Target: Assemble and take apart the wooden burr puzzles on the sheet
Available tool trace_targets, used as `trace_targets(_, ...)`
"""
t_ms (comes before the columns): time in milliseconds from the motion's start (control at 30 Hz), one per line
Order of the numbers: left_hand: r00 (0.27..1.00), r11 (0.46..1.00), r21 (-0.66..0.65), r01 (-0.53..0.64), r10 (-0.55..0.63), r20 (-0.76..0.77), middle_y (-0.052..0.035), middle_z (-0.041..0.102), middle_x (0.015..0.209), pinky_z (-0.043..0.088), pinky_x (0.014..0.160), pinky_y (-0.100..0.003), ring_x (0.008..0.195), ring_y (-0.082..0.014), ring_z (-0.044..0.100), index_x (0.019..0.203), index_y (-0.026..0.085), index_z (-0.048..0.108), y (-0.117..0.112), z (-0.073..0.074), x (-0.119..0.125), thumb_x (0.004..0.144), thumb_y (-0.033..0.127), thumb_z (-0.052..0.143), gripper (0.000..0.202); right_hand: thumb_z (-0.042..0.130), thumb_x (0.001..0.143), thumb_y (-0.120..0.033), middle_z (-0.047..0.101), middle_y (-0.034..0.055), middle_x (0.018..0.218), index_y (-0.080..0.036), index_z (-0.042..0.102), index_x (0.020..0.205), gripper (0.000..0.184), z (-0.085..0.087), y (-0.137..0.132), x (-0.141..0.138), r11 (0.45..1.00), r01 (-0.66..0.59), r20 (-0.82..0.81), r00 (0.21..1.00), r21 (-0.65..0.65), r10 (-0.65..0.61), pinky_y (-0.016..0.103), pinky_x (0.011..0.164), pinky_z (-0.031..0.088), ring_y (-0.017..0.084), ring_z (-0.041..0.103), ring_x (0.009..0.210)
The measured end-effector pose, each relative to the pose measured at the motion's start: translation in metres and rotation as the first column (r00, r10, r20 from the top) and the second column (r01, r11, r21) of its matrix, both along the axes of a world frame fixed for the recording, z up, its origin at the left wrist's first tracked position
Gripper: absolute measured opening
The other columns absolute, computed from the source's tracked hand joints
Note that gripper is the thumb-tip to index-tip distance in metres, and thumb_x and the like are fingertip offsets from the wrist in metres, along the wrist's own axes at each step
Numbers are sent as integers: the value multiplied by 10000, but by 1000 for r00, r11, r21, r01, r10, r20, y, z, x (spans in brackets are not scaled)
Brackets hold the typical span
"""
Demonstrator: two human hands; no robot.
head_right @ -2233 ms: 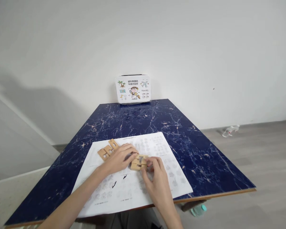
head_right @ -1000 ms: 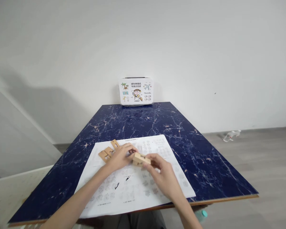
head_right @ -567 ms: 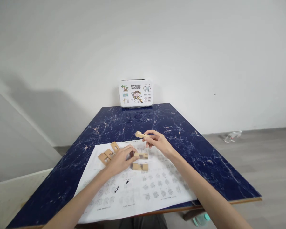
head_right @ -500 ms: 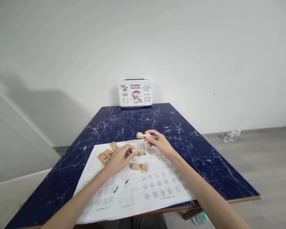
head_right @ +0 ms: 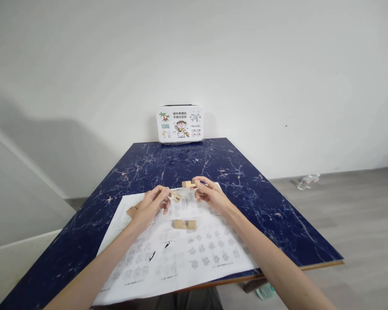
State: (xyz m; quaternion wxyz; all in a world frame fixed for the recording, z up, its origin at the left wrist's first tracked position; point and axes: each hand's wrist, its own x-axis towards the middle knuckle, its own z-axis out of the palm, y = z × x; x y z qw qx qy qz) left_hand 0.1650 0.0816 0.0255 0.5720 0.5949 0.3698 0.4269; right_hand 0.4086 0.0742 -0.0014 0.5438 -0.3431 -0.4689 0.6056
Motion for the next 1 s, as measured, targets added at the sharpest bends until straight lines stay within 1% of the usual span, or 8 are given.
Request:
trace_targets(100, 997, 997, -42, 65, -63, 51, -80, 717, 1026, 495, 496, -237, 640, -134, 673, 960, 188, 559, 2, -5, 0, 928, 588, 639, 409, 795, 822, -553, 641, -7, 798, -234, 671, 1167, 486, 1, -2, -2, 999, -23, 22, 999, 26, 22, 271, 604, 441, 121, 542, 633)
trace_targets(167, 994, 993, -61, 98, -94, 64, -94, 724, 1093, 500, 488, -249, 591, -129, 676, 993, 194, 546, 3, -7, 0, 948, 592, 610, 406, 801, 821, -539, 634, -10, 777, -223, 682, 1179, 492, 0, -2, -4, 998, -20, 64, 998, 55, 17, 270, 604, 441, 126, 551, 647)
trace_targets(333, 985, 988, -59, 145, -139, 103, -88, 724, 1040, 478, 496, -248, 518, -89, 610, 1122, 180, 568, 5, -9, -1, 956, 574, 617, 430, 809, 818, -494, 632, -16, 760, -217, 694, 1153, 450, -5, 0, -6, 987, 4, 146, 989, 163, -28, 283, 603, 439, 129, 542, 638)
trace_targets(433, 982, 985, -76, 153, -144, 120, -92, 715, 1026, 480, 530, -250, 547, -83, 595, 1253, 165, 560, 5, -9, 1, 930, 583, 654, 537, 796, 833, -466, 641, -12, 777, -224, 695, 1152, 413, -5, 0, -7, 981, -9, 179, 983, 196, -27, 294, 611, 452, 130, 545, 632)
trace_targets(533, 981, 983, -107, 151, -135, 139, -99, 711, 1046, 500, 568, -263, 601, -100, 621, 1295, 162, 557, 4, -8, 3, 918, 582, 672, 576, 792, 840, -441, 663, -2, 826, -227, 697, 1143, 383, -3, -1, -8, 979, -36, 196, 981, 200, -4, 291, 605, 455, 126, 568, 630)
trace_targets(700, 986, 982, -132, 139, -124, 115, -108, 721, 1075, 547, 613, -291, 657, -142, 690, 1190, 181, 601, 3, -8, 3, 928, 583, 653, 483, 788, 839, -470, 675, 0, 836, -228, 691, 1139, 398, 0, -2, -9, 983, -67, 215, 976, 172, 29, 283, 600, 453, 129, 583, 635)
trace_targets(800, 991, 983, -135, 126, -118, 66, -103, 737, 1029, 571, 655, -294, 709, -168, 725, 1118, 179, 628, 4, -9, 3, 922, 580, 662, 448, 765, 855, -520, 655, -6, 762, -214, 685, 1150, 433, 0, -2, -8, 985, -72, 224, 974, 157, 35, 283, 604, 449, 135, 574, 633)
trace_targets(1000, 990, 976, -166, 138, -129, 64, -102, 752, 942, 595, 678, -297, 702, -181, 736, 1077, 153, 648, 7, -14, 2, 928, 587, 654, 459, 744, 864, -567, 658, 8, 824, -201, 701, 1129, 454, 2, -2, -7, 985, -84, 185, 981, 152, 55, 276, 611, 429, 126, 559, 656)
